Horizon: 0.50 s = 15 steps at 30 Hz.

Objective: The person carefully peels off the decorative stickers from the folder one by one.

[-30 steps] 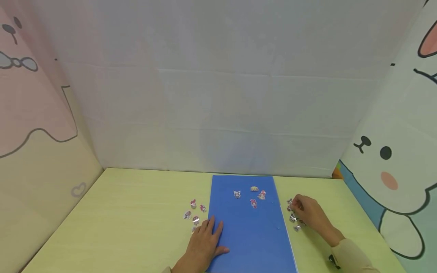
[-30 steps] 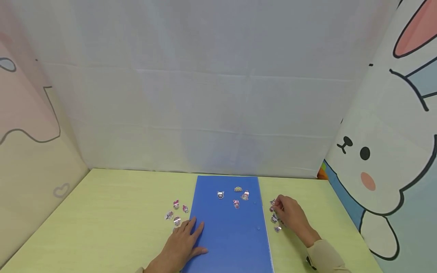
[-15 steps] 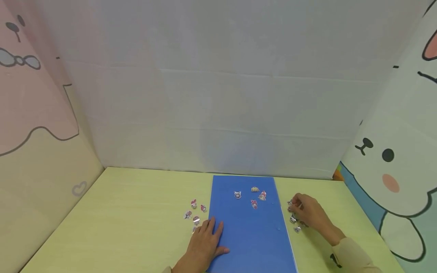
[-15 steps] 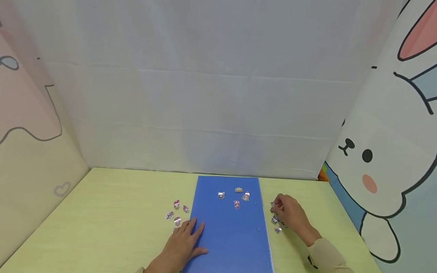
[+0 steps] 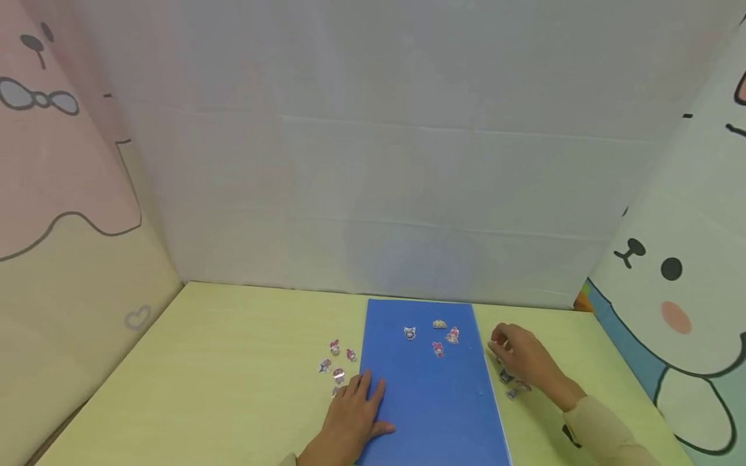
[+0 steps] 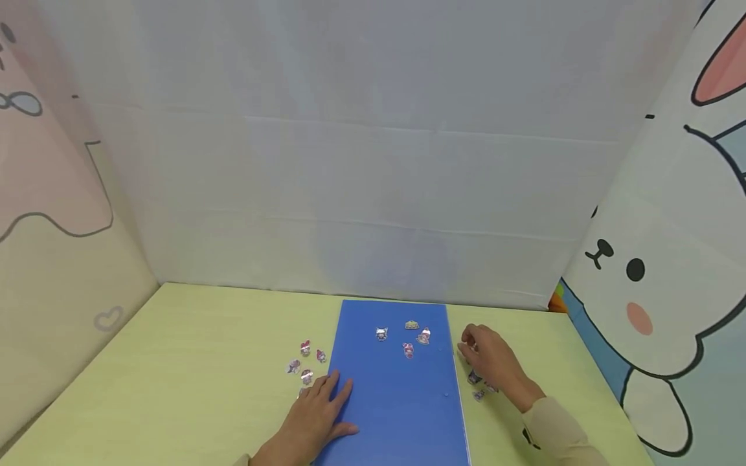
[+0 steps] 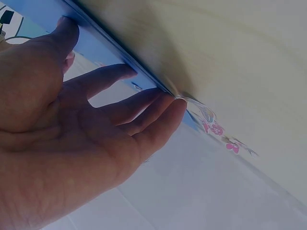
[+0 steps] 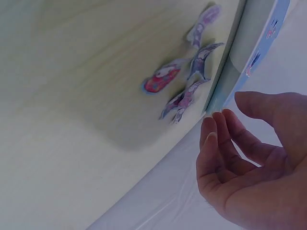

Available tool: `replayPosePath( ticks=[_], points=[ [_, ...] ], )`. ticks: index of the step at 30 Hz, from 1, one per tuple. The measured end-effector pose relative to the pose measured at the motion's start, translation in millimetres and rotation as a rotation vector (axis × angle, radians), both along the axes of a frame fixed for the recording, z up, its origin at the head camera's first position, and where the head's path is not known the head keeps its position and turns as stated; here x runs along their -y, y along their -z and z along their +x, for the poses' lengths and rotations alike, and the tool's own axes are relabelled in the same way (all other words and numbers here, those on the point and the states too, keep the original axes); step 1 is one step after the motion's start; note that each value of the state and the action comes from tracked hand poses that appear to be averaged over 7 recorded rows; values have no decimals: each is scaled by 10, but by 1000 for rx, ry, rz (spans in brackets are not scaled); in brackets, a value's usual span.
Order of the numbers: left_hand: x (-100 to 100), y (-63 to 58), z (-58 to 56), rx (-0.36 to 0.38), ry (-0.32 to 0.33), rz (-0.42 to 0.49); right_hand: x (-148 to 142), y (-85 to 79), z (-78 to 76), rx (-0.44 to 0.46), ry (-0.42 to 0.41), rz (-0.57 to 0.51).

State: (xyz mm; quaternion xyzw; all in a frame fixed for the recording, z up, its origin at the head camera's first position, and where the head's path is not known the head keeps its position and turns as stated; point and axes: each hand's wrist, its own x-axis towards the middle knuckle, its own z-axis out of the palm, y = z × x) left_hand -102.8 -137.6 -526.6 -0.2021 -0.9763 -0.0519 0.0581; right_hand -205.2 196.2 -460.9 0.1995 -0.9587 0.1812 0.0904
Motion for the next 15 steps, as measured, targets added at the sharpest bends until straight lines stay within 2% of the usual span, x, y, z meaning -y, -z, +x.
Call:
replayPosePath(
  ticks=[6, 15],
  points=[
    [-4, -4, -9, 22, -4, -5, 81, -48, -42, -3, -28, 9],
    [3, 15, -12, -10, -1, -3, 232, -111, -90, 28, -35, 21]
  ],
)
